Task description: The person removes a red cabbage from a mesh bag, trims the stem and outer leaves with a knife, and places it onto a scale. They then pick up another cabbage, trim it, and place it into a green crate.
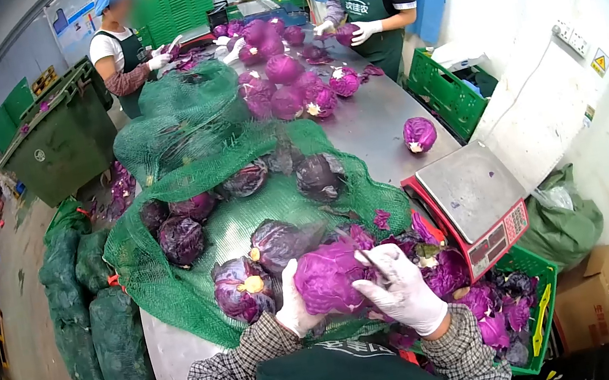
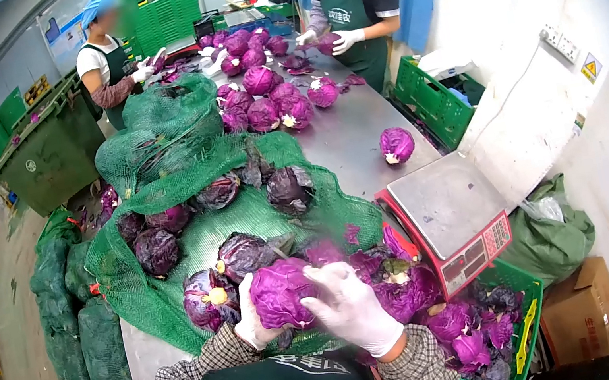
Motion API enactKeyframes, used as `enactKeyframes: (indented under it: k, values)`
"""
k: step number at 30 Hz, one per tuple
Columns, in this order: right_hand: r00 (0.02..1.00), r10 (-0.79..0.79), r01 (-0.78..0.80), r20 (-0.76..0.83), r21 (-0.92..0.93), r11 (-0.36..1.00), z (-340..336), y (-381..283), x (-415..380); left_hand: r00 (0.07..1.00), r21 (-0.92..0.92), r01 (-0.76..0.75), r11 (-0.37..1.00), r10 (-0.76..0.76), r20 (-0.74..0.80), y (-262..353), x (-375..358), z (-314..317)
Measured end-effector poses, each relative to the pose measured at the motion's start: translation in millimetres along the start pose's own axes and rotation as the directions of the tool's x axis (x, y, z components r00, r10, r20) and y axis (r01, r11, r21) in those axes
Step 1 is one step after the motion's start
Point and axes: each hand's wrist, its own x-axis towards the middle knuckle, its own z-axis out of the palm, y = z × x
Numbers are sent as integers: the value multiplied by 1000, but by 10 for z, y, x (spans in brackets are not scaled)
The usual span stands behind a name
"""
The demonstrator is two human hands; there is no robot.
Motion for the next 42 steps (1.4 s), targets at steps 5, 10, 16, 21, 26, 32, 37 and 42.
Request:
enactKeyframes:
  k: [5, 10, 16, 21, 26, 32, 37, 42]
  values:
    - [988, -110, 127, 111, -162, 979, 45, 38, 85, 992, -7, 95, 995, -95, -84, -51, 2, -109]
    - [979, -163, 155, -124, -68, 986, 185, 215, 53, 950, 632, -312, 709, 244, 195, -68, -72, 2]
    - [817, 495, -571, 297, 541, 617, -275, 74, -253, 842, 826, -491, 276, 394, 369, 232, -113, 290]
    - [940, 330, -310, -87, 188, 932, -189, 246, -340, 973, 286, -232, 930, 227, 49, 122, -7, 140]
    - [989, -130, 128, -75, -29, 991, -29, 55, -184, 982, -21, -173, 985, 174, 66, 95, 34, 156]
    - [994, -17, 15, -111, -23, 1000, 233, 256, -241, 986, 120, -149, 982, 138, 92, 49, -65, 69]
    - [960, 236, -207, -151, 187, 960, 40, 283, -307, 945, 657, -323, 681, 269, 186, 60, -102, 237]
    - [987, 64, -42, -147, 149, 988, 143, 291, -308, 820, -137, 492, 860, -406, 403, 133, -142, -47]
